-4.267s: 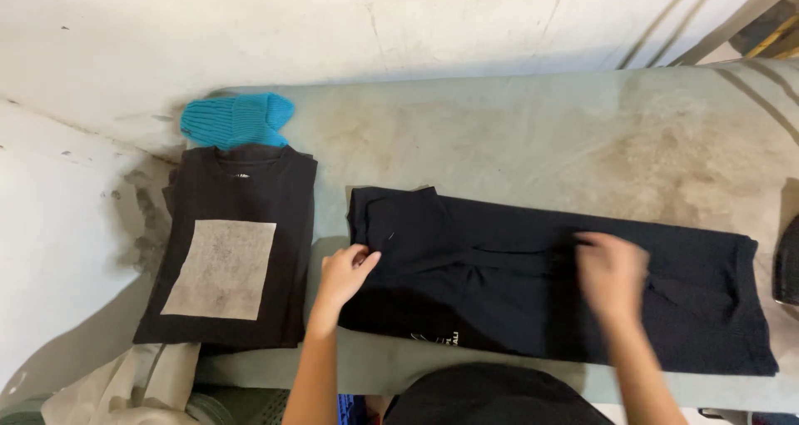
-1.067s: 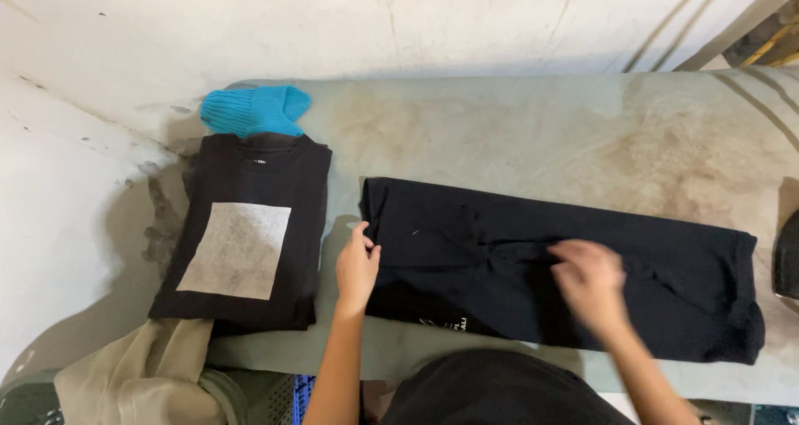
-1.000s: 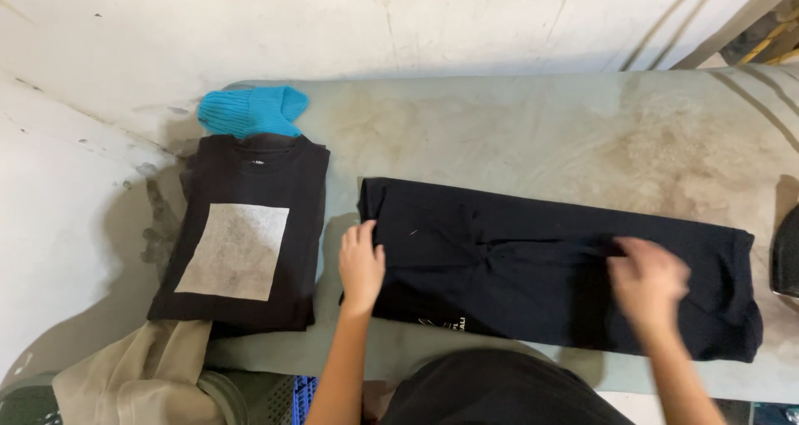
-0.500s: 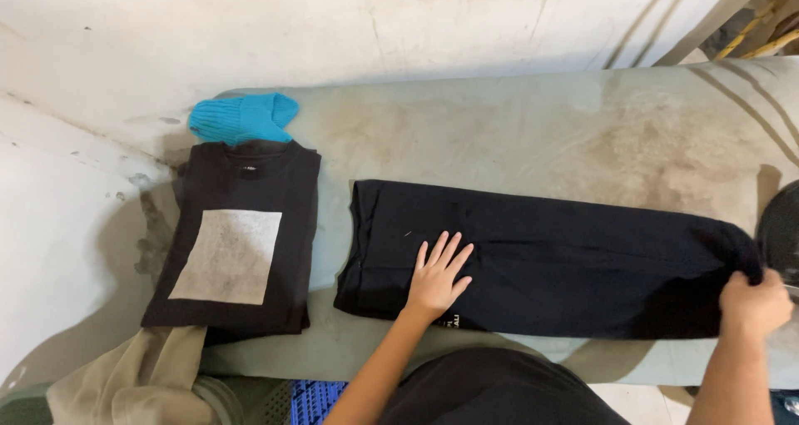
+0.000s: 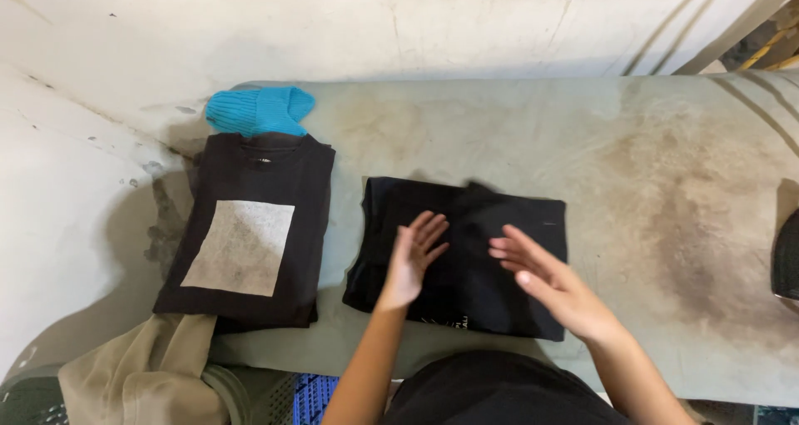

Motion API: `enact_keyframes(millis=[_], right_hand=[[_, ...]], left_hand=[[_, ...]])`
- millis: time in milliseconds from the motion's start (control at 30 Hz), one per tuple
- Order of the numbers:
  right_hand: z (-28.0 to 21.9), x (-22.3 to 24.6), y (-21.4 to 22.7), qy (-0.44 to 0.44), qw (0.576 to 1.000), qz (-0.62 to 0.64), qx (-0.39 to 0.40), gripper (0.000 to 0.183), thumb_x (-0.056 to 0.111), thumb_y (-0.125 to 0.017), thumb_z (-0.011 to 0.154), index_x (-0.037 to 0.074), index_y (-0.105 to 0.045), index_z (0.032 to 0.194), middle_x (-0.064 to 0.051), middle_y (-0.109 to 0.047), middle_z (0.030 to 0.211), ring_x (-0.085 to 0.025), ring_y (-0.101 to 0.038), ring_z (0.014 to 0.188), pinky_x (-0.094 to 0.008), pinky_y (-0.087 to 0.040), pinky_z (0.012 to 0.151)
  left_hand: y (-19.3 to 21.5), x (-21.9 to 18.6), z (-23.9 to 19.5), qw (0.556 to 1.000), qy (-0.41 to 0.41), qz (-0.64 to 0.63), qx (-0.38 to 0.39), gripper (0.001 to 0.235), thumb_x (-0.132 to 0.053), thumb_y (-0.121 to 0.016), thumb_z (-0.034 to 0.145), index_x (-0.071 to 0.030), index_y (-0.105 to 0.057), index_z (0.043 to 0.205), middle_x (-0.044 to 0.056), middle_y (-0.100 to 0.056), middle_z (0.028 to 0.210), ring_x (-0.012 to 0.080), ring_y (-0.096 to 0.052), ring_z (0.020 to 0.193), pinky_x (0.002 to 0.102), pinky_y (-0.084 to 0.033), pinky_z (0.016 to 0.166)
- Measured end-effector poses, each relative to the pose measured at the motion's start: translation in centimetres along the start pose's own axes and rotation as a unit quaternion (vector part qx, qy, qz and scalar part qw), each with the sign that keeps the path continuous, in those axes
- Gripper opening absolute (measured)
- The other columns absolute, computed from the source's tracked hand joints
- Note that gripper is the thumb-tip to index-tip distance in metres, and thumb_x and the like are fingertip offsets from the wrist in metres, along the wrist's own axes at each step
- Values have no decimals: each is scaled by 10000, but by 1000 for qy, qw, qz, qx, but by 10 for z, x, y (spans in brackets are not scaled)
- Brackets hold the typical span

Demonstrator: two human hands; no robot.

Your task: Iron and fold a black t-shirt and a pair of trousers.

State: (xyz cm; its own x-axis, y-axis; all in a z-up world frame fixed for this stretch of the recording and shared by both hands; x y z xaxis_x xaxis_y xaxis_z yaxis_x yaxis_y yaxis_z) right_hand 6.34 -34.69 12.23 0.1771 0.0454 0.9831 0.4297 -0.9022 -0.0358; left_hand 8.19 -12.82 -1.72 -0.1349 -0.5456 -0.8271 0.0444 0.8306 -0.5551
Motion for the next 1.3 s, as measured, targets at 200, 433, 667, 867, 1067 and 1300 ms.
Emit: enact_keyframes(millis=[200, 433, 667, 867, 1067, 1300], right_hand=[[26, -51, 13, -109, 991, -55, -60, 556, 209, -556, 980, 88, -471, 1516, -103, -634, 1423, -218, -598, 1313, -353, -448, 1092], [20, -128, 74, -84, 964, -182, -173, 440, 240, -602, 979, 71, -623, 1384, -139, -676, 1331, -254, -634, 1193, -363, -487, 1012], [-8, -200, 91, -218, 881, -354, -227, 537, 368, -685, 991, 8, -573, 1372, -240, -710, 1209, -369, -689, 1116, -445, -546, 961], [-11, -174, 57, -246, 927, 144, -244, 529, 140, -722, 924, -2, -515, 1390, -176, -696, 1202, -291, -678, 1095, -442, -531, 958], [-19, -32, 6, -31, 998, 48, -41, 389, 53, -689, 922, 12, -653, 1307, -98, -754, 1156, -242, -690, 1037, -383, -563, 895], [-60, 77, -25, 80, 889, -407, 193, 690, 17, -789, 683, 191, -715, 1347, -99, -677, 926, -324, -681, 810, -431, -540, 695]], left_hand=[[106, 40, -10, 946, 207, -169, -185, 725, -514, -579, 930, -23, -534, 1462, 154, -586, 1415, 333, -549, 1268, 461, -447, 1048], [123, 22, 24, 945, 227, -157, -178, 617, -328, -700, 899, 30, -593, 1390, 208, -647, 1284, 364, -632, 1097, 475, -516, 936], [149, -43, 27, 894, -14, 357, -270, 391, -135, -610, 969, -73, -609, 1355, 117, -635, 1326, 234, -625, 1199, 367, -493, 1017], [23, -8, -25, 957, 81, 160, -227, 563, -176, -614, 942, -183, -486, 1490, 12, -402, 1345, 228, -465, 1194, 481, -443, 959], [-25, 38, -9, 961, 154, 94, -212, 606, -359, -597, 986, -309, -353, 1538, -97, -120, 1530, 178, -297, 1374, 489, -382, 1106], [-99, 27, 23, 969, 184, -46, -159, 592, -412, -520, 974, -225, -380, 1517, -13, -293, 1479, 221, -404, 1324, 473, -424, 1069]])
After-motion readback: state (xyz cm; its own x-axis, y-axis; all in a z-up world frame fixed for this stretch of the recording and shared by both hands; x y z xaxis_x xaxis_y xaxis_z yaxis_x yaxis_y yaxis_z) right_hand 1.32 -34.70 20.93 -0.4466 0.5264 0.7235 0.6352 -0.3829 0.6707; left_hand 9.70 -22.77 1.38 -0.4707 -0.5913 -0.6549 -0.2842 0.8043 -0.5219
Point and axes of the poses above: each hand's wrist, its own z-axis towards the middle knuckle, its own y-axis out of the back of the hand, x = y × z, the point moved 9 cm from there along z, towards the middle knuckle
